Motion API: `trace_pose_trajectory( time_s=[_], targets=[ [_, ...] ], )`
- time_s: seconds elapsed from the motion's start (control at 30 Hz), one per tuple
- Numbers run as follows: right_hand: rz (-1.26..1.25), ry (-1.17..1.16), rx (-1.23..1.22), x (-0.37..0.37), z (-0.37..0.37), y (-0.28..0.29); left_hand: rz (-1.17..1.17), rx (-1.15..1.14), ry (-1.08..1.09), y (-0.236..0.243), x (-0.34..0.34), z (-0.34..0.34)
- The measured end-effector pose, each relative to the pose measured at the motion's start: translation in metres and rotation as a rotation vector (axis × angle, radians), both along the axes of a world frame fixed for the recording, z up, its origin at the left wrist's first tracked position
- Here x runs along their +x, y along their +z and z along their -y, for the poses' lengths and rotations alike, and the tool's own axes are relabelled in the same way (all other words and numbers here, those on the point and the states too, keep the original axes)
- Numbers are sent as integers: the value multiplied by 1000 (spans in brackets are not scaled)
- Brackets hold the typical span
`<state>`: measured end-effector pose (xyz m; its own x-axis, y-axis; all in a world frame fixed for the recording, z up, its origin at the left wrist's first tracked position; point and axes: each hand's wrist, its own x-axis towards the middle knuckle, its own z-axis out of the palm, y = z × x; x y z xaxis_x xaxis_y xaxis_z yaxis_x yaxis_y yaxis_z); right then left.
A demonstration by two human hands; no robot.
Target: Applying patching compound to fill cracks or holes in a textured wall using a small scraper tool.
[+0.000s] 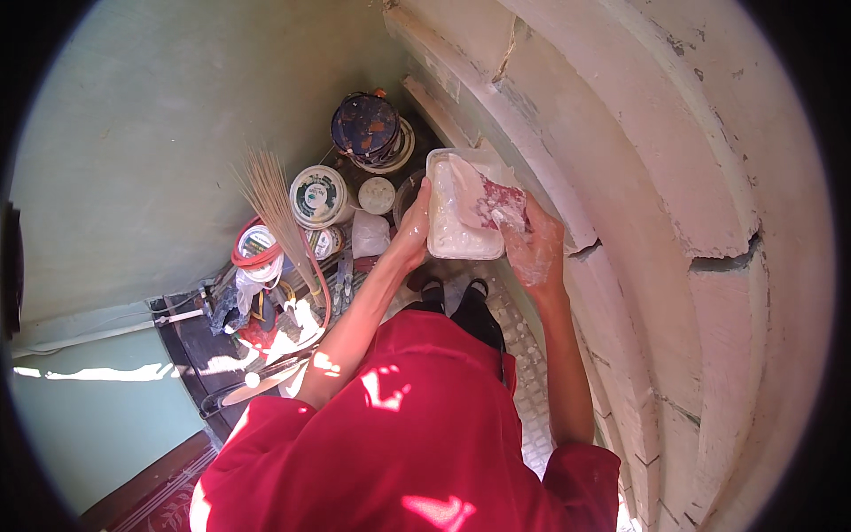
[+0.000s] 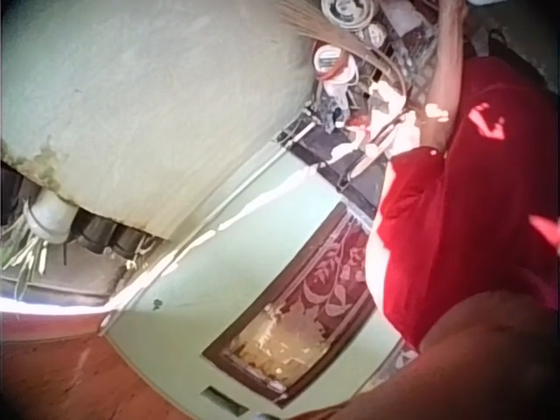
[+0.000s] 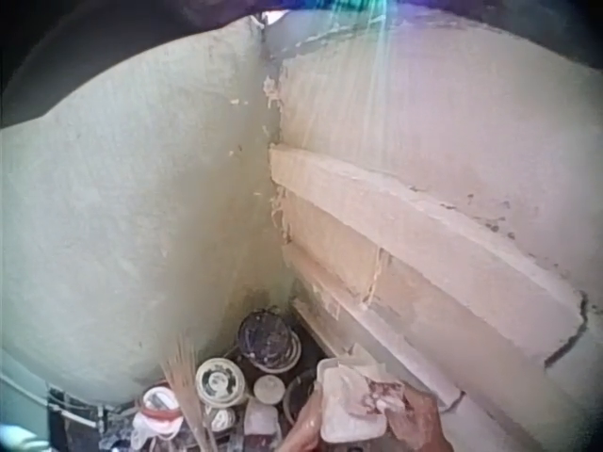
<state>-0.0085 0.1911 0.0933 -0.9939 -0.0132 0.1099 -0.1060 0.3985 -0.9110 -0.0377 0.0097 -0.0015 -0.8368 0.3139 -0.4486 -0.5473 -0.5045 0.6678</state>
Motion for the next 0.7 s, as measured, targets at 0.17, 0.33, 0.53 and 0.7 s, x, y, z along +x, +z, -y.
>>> trace_pose_trajectory(
  time_s=[0.17, 0.33, 0.53, 0.7],
  targets=[
    [-6, -5, -197, -1, -12, -10, -13, -44, 5, 1, -4, -3],
    [34, 39, -329, -7, -20, -1, -22, -13, 6, 14, -5, -5],
    [6, 37, -342, -8, -22, 2, -11, -28, 12, 6, -5, -5],
    [-106, 27, -196, -7, -23, 17, 1, -11, 13, 7, -5, -4]
  ],
)
